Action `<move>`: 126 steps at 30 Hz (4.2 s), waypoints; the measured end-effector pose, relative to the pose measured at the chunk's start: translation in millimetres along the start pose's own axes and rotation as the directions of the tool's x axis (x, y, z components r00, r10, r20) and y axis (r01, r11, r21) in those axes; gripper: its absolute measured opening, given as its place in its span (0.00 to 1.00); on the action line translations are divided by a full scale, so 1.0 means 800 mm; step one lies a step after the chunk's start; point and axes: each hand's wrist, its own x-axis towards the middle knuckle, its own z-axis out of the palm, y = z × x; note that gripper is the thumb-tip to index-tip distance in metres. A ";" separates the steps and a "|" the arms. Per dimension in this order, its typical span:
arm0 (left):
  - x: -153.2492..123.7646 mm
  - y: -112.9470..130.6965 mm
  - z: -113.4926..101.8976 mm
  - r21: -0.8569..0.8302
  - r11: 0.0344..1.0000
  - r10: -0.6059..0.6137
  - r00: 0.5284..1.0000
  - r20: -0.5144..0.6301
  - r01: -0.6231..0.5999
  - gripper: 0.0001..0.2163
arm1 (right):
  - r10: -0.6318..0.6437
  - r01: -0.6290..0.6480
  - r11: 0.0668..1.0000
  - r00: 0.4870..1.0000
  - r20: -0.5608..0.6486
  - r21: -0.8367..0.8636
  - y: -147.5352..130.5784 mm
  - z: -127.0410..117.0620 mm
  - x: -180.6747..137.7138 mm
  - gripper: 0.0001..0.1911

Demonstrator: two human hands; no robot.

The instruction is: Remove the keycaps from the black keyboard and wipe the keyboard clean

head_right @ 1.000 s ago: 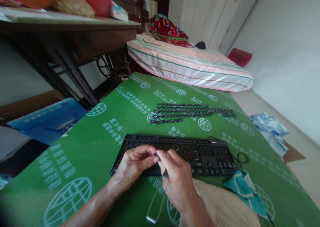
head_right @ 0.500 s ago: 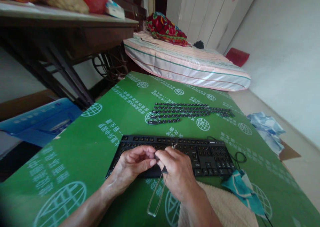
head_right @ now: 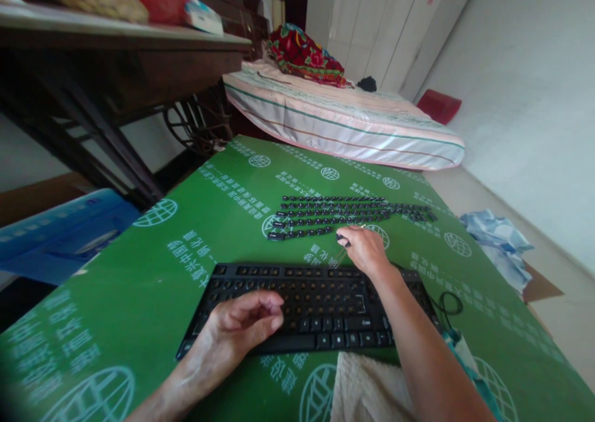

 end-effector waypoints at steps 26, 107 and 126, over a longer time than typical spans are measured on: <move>0.000 0.000 -0.003 0.157 0.987 0.030 0.999 0.015 -0.032 0.05 | 0.170 -0.175 0.980 0.984 0.057 0.094 0.016 0.019 0.023 0.13; -0.004 0.002 0.002 0.226 0.957 0.145 0.975 0.170 -0.182 0.06 | 0.197 -0.272 0.051 0.946 0.257 0.961 -0.140 -0.043 -0.139 0.27; -0.006 0.006 -0.003 0.290 0.886 0.246 0.898 0.365 -0.361 0.09 | 0.371 -0.224 0.063 0.910 0.186 0.973 -0.181 -0.035 -0.149 0.14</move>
